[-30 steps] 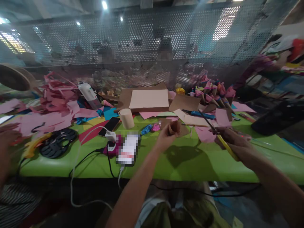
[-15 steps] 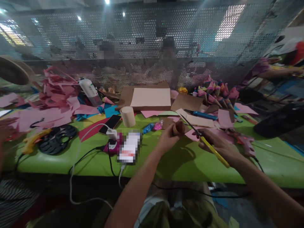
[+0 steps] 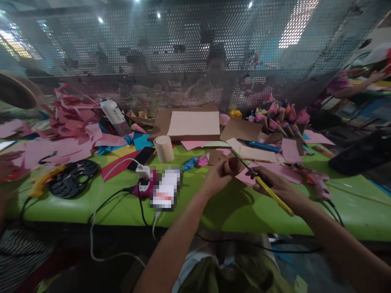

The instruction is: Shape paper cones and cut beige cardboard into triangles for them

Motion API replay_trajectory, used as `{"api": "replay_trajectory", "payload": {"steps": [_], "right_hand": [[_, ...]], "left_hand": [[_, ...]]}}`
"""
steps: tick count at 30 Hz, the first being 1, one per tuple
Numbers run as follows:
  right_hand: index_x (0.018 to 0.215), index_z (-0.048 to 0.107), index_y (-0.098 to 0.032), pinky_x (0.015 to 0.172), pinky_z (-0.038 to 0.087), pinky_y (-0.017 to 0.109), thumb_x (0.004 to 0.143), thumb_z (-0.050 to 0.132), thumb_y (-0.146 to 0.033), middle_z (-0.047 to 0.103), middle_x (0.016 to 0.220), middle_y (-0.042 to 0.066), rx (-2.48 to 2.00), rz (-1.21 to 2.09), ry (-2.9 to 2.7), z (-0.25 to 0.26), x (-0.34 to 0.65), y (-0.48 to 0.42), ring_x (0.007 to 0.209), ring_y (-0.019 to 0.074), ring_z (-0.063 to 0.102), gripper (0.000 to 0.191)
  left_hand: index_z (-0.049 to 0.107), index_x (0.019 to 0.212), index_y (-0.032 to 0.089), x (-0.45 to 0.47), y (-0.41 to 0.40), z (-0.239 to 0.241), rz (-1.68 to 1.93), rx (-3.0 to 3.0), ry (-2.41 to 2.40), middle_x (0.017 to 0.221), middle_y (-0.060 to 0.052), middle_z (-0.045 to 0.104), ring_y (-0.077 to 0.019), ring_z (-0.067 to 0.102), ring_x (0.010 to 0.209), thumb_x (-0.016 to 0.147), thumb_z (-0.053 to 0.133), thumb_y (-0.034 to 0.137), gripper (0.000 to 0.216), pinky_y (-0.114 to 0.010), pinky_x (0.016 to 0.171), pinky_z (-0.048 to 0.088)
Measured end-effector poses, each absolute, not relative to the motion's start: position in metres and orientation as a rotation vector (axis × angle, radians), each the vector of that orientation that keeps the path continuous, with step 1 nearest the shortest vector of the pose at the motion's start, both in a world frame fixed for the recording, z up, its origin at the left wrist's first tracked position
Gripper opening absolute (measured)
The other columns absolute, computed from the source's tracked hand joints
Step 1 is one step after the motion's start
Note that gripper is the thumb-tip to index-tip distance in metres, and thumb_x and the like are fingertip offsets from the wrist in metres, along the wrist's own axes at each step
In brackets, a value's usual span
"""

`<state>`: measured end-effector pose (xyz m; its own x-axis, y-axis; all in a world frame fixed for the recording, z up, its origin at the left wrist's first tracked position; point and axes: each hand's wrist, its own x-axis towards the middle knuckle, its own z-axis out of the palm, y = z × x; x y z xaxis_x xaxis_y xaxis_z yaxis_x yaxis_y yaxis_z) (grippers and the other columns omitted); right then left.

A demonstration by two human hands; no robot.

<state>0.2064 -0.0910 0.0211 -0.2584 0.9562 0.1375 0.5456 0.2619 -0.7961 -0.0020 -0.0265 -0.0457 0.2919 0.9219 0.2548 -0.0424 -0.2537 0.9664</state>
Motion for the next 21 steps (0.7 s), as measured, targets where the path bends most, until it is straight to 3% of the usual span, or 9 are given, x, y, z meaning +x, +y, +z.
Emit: {"api": "replay_trajectory", "payload": {"steps": [9, 16, 21], "right_hand": [[0.097, 0.066, -0.024, 0.069, 0.052, 0.034, 0.079, 0.068, -0.064, 0.07, 0.091, 0.005, -1.424, 0.897, -1.848, 0.021, 0.204, -0.091, 0.083, 0.0249, 0.064, 0.044], [0.097, 0.067, -0.024, 0.067, 0.051, 0.032, 0.08, 0.07, -0.062, 0.069, 0.088, 0.004, -1.412, 0.909, -1.84, 0.017, 0.207, -0.091, 0.077, 0.0221, 0.063, 0.041], [0.096, 0.067, -0.023, 0.066, 0.05, 0.033, 0.075, 0.072, -0.065, 0.068, 0.081, 0.003, -1.424, 0.92, -1.832, 0.025, 0.205, -0.092, 0.072, 0.0216, 0.061, 0.047]], "left_hand": [[0.068, 0.126, 0.021, -0.001, -0.028, -0.044, 1.093, 1.531, 0.884, 0.115, -0.006, 0.076, -0.0278, 0.068, 0.112, 0.076, 0.078, 0.023, 0.051, -0.043, 0.103, 0.052], [0.07, 0.119, 0.017, 0.0, -0.03, -0.039, 1.078, 1.48, 0.819, 0.112, -0.007, 0.075, -0.0275, 0.067, 0.109, 0.077, 0.079, 0.031, 0.044, -0.039, 0.099, 0.051], [0.071, 0.116, 0.015, -0.001, -0.034, -0.028, 1.03, 1.369, 0.801, 0.114, -0.008, 0.075, -0.0273, 0.067, 0.111, 0.074, 0.081, 0.025, 0.044, -0.037, 0.098, 0.051]]}}
